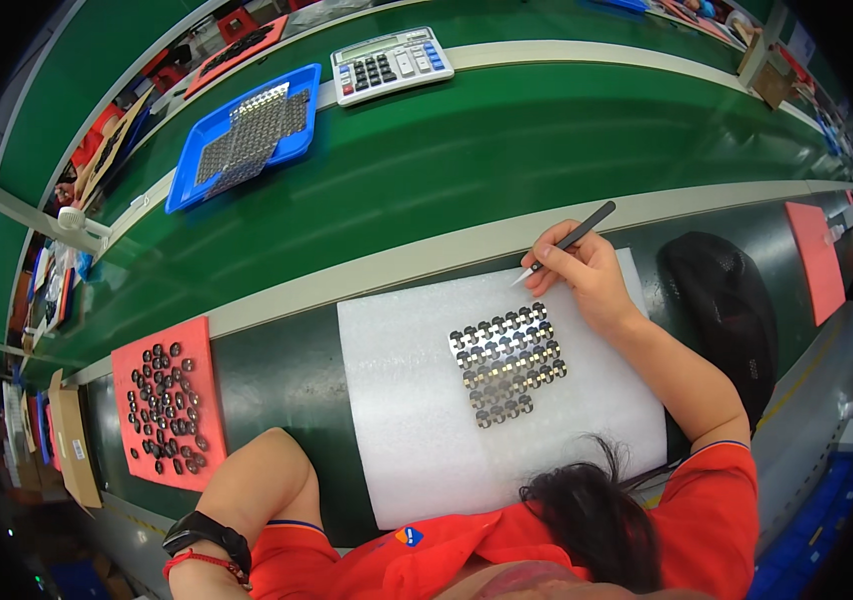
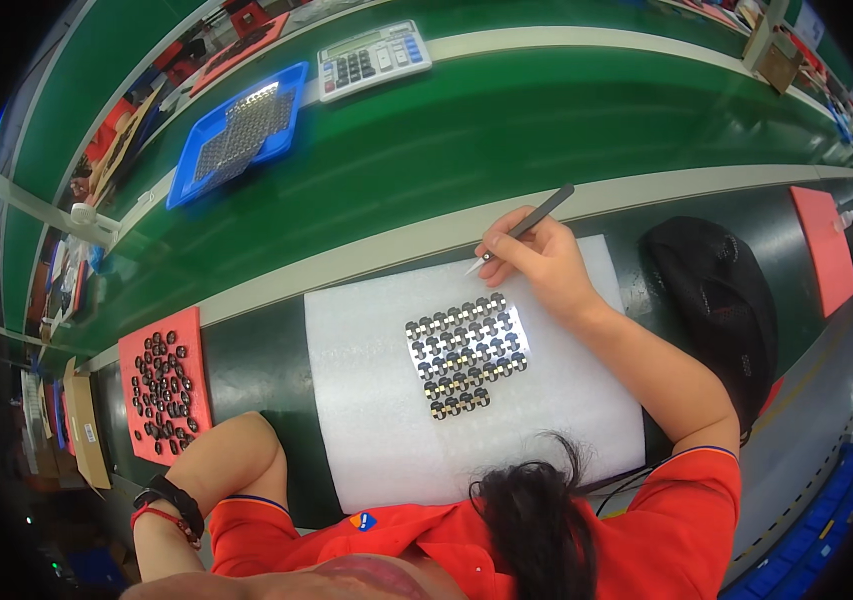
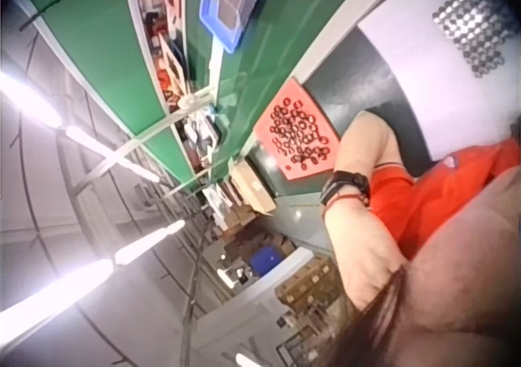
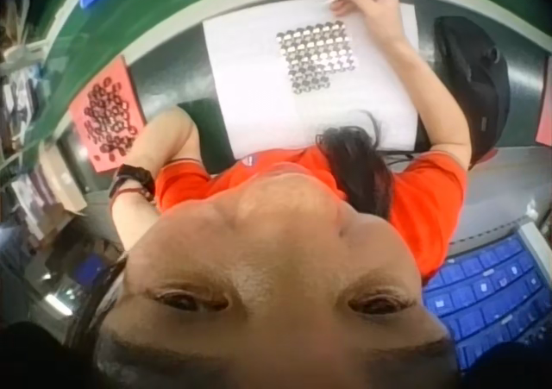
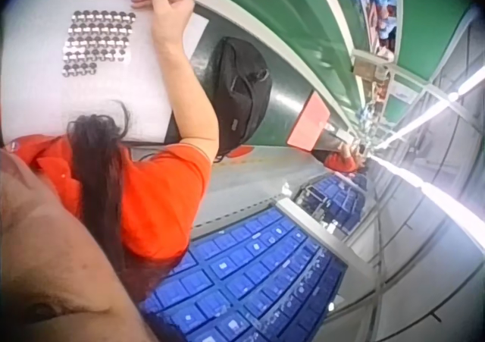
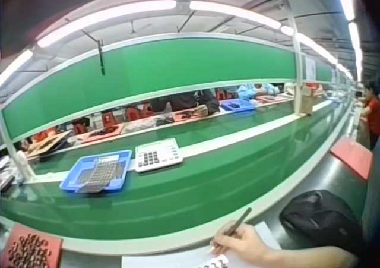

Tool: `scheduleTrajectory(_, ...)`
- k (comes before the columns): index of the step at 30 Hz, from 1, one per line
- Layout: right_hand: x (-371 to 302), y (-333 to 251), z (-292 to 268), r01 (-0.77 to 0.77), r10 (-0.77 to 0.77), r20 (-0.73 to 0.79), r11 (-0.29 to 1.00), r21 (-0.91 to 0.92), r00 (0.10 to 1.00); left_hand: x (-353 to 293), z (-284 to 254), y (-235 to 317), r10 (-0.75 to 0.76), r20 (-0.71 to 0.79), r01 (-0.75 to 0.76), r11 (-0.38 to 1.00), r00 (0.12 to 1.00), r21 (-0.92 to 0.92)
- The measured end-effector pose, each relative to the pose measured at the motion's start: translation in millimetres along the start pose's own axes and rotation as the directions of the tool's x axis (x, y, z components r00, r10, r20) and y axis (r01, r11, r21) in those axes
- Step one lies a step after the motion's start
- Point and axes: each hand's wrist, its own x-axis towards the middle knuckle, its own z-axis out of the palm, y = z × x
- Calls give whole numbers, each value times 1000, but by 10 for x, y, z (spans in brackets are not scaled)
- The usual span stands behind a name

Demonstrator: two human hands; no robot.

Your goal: Assembling small electronic components into a grid pattern on a mounting plate using a specialized tool.

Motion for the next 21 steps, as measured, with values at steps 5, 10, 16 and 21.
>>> scheduleTrajectory(5,0,11,-6,-9,9,-14,1000,2,1000,-32,29,-35,-88,-12,85,985,996,-153)
scheduleTrajectory(10,6,18,-8,-5,5,-11,1000,6,1000,-25,18,-77,-94,54,100,987,994,-128)
scheduleTrajectory(16,12,22,1,0,0,-23,1000,11,1000,41,12,-126,-115,-10,112,977,993,-183)
scheduleTrajectory(21,2,17,4,2,-2,-36,1000,-2,999,48,103,-92,-120,-168,77,967,978,-242)
